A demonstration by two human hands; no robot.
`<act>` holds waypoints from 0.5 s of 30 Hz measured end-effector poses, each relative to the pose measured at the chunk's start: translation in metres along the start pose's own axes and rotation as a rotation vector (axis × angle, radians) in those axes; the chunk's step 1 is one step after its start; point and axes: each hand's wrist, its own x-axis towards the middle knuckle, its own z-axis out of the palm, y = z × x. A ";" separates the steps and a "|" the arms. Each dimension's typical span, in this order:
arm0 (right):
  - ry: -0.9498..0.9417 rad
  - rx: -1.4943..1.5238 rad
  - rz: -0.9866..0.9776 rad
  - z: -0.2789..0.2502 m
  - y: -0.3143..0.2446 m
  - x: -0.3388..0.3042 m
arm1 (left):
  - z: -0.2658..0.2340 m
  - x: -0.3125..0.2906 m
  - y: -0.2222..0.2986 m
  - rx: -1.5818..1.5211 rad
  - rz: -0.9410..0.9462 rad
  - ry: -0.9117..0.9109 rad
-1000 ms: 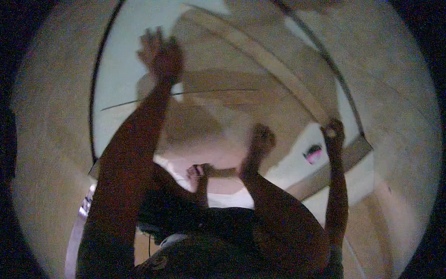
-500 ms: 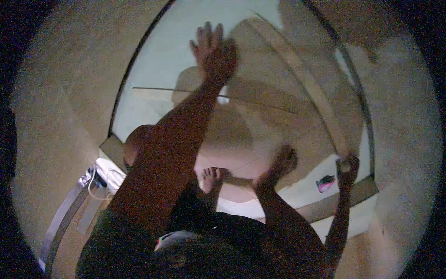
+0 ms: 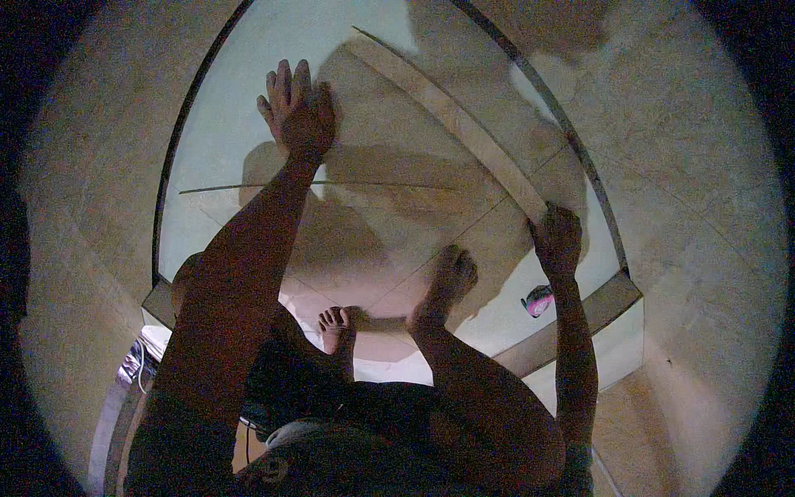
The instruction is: The person places and fits thin wooden panels onto a tiled floor by hand, aligning them against the wall edges and other panels.
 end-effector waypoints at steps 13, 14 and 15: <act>0.080 0.066 0.023 0.006 0.015 -0.008 | -0.002 -0.005 -0.002 -0.019 0.038 0.007; 0.077 0.057 0.037 0.003 0.016 -0.009 | 0.000 -0.008 0.000 -0.032 0.044 -0.002; 0.047 0.077 0.068 -0.001 0.010 -0.005 | 0.001 -0.007 -0.001 -0.043 0.051 0.016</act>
